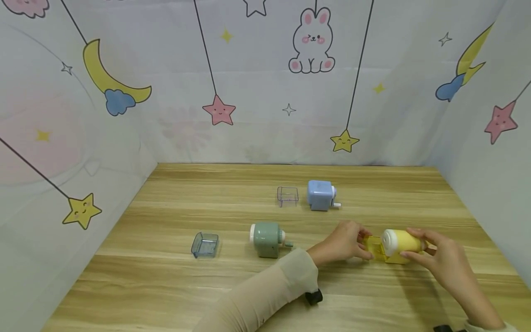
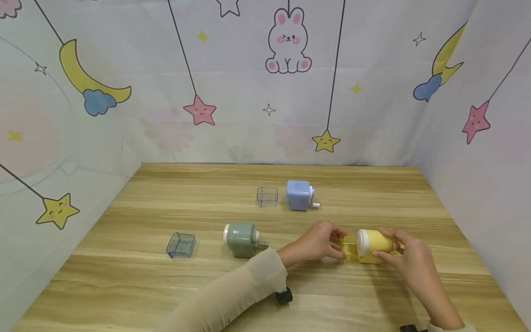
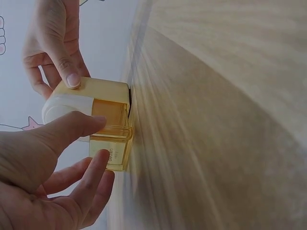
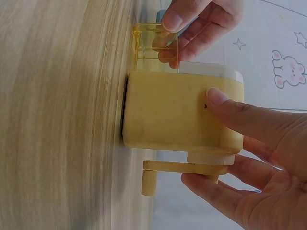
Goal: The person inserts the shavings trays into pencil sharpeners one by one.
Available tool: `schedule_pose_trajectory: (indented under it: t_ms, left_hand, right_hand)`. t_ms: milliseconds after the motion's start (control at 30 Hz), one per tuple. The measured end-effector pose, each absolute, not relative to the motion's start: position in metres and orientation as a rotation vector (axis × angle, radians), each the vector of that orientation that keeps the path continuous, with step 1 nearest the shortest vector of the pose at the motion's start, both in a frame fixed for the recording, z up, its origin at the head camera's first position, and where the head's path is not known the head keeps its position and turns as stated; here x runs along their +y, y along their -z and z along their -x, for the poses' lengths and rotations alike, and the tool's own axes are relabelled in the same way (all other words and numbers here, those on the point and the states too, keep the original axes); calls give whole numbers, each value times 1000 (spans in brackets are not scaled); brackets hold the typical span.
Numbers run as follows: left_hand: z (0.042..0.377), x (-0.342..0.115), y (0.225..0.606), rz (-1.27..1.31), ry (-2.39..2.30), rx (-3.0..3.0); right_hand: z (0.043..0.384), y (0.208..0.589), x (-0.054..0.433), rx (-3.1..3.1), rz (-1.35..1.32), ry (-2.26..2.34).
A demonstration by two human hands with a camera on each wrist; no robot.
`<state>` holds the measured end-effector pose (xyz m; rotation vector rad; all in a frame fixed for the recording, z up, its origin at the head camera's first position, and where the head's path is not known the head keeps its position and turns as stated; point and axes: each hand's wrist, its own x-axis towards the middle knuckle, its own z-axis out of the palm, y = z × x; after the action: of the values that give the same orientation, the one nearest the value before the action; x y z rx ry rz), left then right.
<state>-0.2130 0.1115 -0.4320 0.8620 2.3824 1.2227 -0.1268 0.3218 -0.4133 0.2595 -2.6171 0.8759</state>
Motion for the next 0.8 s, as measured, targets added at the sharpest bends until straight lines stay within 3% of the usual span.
schedule_pose_trajectory:
  t_ms: [800]
  left_hand:
    - [212, 111, 432, -880, -1284, 2326]
  right_hand:
    - [129, 415, 322, -2618, -270, -846]
